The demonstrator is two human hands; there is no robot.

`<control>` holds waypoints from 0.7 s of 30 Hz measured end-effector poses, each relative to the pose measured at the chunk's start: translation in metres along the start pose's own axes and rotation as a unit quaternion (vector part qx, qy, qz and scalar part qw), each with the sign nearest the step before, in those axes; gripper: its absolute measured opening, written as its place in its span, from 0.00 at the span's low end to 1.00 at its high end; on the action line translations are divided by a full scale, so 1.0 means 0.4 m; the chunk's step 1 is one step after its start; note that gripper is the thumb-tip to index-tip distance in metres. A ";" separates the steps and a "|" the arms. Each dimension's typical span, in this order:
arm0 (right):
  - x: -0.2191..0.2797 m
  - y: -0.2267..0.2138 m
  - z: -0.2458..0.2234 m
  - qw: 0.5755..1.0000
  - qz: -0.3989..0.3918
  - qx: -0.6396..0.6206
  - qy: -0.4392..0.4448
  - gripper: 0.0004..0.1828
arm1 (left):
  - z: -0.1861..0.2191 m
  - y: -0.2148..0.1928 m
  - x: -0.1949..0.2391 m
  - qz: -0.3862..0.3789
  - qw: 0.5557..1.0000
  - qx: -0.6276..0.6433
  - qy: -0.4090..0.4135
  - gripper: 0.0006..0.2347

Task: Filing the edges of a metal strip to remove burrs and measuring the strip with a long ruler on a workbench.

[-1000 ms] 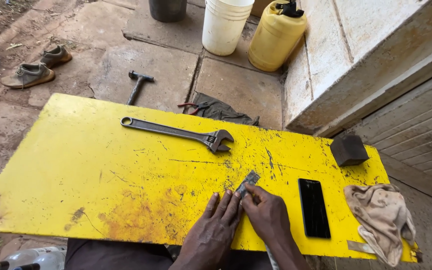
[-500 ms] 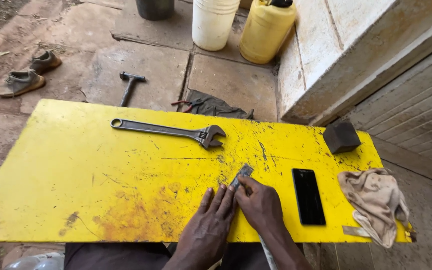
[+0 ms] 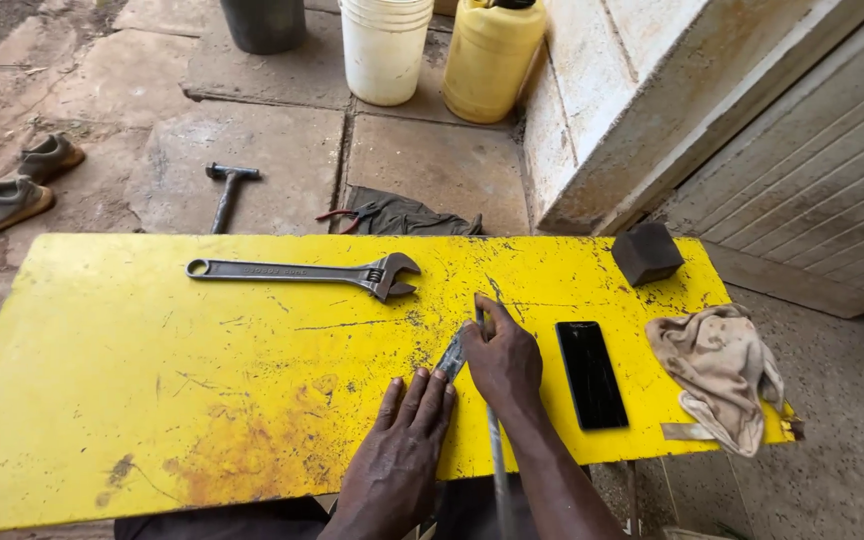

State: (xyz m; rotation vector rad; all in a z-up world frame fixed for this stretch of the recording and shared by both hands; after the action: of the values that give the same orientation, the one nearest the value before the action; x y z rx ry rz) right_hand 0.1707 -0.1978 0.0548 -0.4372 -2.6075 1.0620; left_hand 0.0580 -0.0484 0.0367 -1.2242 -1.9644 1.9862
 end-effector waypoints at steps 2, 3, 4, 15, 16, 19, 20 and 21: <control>-0.015 -0.004 0.005 0.996 0.031 -0.032 -0.080 0.25 | -0.001 -0.004 -0.003 -0.012 1.000 0.000 0.011 0.44; -0.008 -0.008 0.012 0.996 0.036 -0.030 -0.078 0.25 | -0.001 -0.003 -0.005 -0.009 1.000 0.005 0.014 0.44; 0.003 -0.008 0.009 0.994 0.033 -0.039 -0.100 0.26 | -0.002 -0.005 -0.006 0.000 1.000 -0.011 0.011 0.47; 0.120 -0.261 0.135 0.977 0.185 -0.001 -0.107 0.30 | -0.005 -0.020 -0.011 0.041 0.999 -0.011 0.005 0.54; 0.108 -0.289 0.178 0.982 0.177 0.045 -0.043 0.40 | -0.008 -0.024 -0.011 0.040 0.999 -0.016 0.004 0.50; 0.073 -0.317 0.272 0.985 0.137 0.099 0.038 0.58 | -0.006 -0.023 -0.010 0.039 0.999 -0.024 0.004 0.45; 0.054 -0.306 0.295 0.988 0.102 0.105 0.051 0.64 | -0.011 -0.020 -0.010 0.037 0.999 -0.032 0.000 0.45; 0.047 -0.306 0.304 0.988 0.105 0.104 0.051 0.64 | -0.009 -0.018 -0.014 0.039 0.999 -0.032 0.001 0.45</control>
State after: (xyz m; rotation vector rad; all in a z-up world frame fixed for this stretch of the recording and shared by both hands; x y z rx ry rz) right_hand 0.0873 -0.3501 0.0615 -0.7063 -2.3696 1.3261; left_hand 0.0605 -0.0476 0.0463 -1.3379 -2.0248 1.9702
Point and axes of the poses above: each hand's wrist, its own x-axis away from the middle knuckle, its own y-axis out of the palm, z = x × y, the point moved 9 cm from there along -x, towards the middle knuckle, and after that the axes turned 9 degrees about -x, right-handed, at the moved point
